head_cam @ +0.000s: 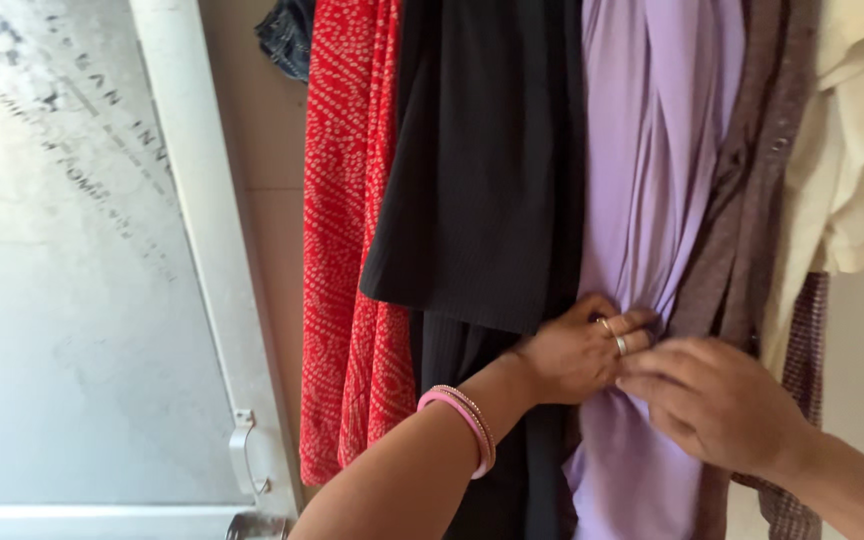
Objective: The person picks up a purple cloth and a beige towel from the floor, then hangs them on a wall-mounted rack among other garments. The person smooths the fabrics and adjusts their placement on the rack.
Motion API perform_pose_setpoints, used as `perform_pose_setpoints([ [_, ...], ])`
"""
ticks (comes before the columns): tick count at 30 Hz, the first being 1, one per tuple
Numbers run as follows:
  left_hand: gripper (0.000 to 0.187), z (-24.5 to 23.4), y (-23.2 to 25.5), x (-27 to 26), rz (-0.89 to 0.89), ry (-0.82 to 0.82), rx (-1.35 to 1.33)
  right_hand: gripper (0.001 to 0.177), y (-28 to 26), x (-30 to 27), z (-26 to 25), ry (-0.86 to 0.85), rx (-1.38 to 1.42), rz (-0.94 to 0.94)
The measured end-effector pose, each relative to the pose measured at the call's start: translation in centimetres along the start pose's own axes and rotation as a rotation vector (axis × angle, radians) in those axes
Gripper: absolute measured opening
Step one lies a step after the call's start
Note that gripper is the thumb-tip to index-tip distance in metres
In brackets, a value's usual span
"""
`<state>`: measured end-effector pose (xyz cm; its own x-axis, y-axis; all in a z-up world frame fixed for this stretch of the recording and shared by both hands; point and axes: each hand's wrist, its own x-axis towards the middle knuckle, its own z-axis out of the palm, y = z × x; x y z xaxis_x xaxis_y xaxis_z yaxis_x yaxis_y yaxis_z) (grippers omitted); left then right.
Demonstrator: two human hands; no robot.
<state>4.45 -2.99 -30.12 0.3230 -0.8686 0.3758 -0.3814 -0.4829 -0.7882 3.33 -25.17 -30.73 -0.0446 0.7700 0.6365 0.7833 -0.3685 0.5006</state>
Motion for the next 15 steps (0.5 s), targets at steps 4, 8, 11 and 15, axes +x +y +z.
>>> perform_pose_setpoints([
  [4,0.037,0.6,1.6,-1.0,0.005,-0.132,-0.058,0.022,2.3,3.5,-0.3,0.13,-0.007,0.038],
  [8,0.049,-0.3,2.4,-2.3,-0.014,-0.034,-0.186,0.033,3.0,6.1,-0.4,0.184,-0.138,0.076],
  [11,0.061,-1.9,2.8,-3.0,-0.02,-0.14,-0.115,0.03,2.1,6.5,1.1,0.116,-0.194,0.08],
  [15,0.037,-4.9,3.5,-3.9,0.038,-0.283,-0.123,0.033,1.3,4.2,3.7,-0.008,-0.217,0.108],
])
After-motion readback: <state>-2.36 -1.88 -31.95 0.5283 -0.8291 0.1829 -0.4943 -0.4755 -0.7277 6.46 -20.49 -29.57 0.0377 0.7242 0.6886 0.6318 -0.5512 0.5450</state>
